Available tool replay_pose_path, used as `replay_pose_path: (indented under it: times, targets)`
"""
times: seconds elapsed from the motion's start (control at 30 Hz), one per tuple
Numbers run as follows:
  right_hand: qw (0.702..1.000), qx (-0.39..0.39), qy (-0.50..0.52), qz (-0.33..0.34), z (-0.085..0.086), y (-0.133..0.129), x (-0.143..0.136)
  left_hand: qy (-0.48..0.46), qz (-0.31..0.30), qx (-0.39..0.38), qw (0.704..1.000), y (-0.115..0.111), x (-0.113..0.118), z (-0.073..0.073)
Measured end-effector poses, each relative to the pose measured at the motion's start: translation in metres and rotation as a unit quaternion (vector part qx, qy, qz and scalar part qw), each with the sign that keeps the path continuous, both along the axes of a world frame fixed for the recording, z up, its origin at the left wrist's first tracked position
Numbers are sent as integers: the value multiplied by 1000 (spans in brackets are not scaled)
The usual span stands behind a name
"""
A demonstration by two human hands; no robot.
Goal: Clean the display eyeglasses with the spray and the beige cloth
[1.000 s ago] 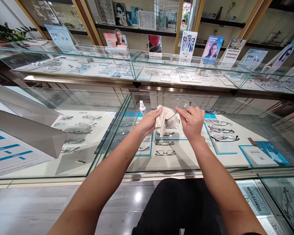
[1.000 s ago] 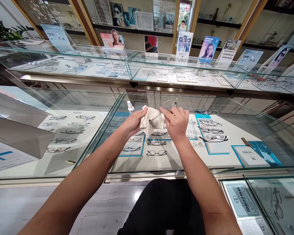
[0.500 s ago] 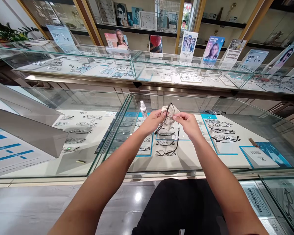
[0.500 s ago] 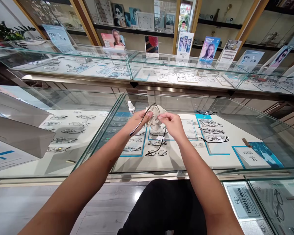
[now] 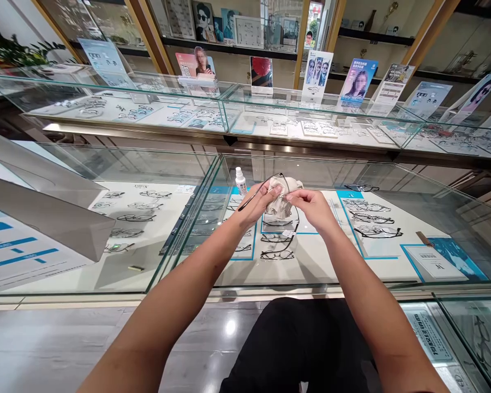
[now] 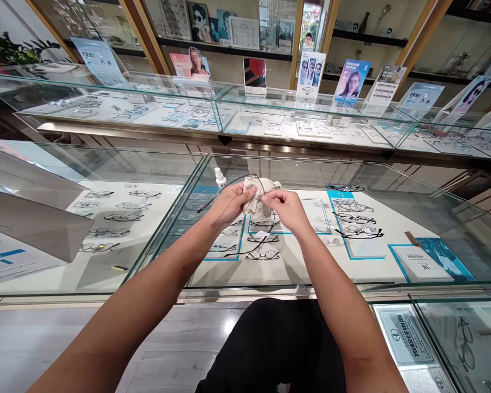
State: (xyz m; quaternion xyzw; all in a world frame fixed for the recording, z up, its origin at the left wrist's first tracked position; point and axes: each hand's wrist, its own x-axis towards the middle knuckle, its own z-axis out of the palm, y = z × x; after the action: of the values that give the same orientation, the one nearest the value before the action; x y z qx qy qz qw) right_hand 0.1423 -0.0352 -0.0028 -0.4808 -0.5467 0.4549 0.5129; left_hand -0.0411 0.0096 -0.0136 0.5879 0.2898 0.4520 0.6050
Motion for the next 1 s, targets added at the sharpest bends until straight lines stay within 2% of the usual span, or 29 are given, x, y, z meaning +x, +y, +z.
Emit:
replay_pose_path:
  times: [0.13,0.3,0.47,0.57,0.73,0.83,0.93,1.0]
  targets:
    - [999,-39,27,20,3,0,1,-16,-41,-22,999,-1,-2,5]
    - [997,-53,13,51,5,-1,2,7,-16,-12,1000,-3,-4,10]
    - [995,-52,0,91,6,-5,-1,44,32,41,998,-3,-4,10]
    - [994,-52,4,94,5,-4,-1,57,45,44,996,-2,-6,8]
    - [995,-63,34,63,2,3,6,26,-14,-8,1000,3,-10,8]
    - [995,-68,39,66,0,5,8,14,-47,-29,998,4,-10,8]
    - [993,-78,36,83,0,5,5,3,-52,-38,998,3,-8,6]
    - [992,-80,36,86,0,4,3,-4,-33,-34,999,2,-6,5]
